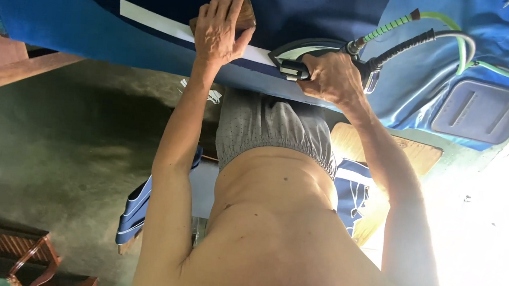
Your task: The person irons a dark blue garment with white stripes on a blue ironing board. They use a steam iron in their right hand and a wooden block in their left hand to press the fabric while ironing.
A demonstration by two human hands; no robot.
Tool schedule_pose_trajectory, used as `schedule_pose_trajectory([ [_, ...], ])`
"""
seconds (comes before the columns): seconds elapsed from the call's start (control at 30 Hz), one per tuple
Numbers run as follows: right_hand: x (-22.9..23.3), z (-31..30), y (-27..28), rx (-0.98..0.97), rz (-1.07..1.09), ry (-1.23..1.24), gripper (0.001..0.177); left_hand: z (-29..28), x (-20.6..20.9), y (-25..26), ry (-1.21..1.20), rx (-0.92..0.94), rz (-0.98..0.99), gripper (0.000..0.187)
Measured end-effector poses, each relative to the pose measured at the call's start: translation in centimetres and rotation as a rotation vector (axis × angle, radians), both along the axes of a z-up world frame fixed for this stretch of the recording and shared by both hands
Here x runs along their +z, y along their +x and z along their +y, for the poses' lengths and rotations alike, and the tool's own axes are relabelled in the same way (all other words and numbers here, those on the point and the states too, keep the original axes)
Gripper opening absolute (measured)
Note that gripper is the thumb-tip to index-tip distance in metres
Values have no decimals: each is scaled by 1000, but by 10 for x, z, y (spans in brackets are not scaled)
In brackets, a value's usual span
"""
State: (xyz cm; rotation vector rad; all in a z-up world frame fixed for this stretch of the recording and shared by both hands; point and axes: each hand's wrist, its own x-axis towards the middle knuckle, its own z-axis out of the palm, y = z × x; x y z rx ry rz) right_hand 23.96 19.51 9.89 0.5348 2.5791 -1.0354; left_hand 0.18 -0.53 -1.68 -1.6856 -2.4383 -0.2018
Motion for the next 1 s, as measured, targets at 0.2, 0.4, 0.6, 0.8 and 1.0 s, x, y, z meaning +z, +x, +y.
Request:
schedule_pose_trajectory([
  [0.2,3,0,-1,-10,2,-10,44,1,4,-1,26,-17,-31,67],
  [0.4,0,0,0,45,-16,30,41,0,1,-1,24,-9,18,69],
  [0.6,0,-1,0,41,-24,38,41,0,2,-1,19,-9,-7,69],
  [0.8,4,-3,-4,-15,-95,48,35,3,8,0,56,-4,-57,64],
  [1.0,6,-3,-7,-21,-98,32,35,1,5,-3,27,-33,-69,65],
])
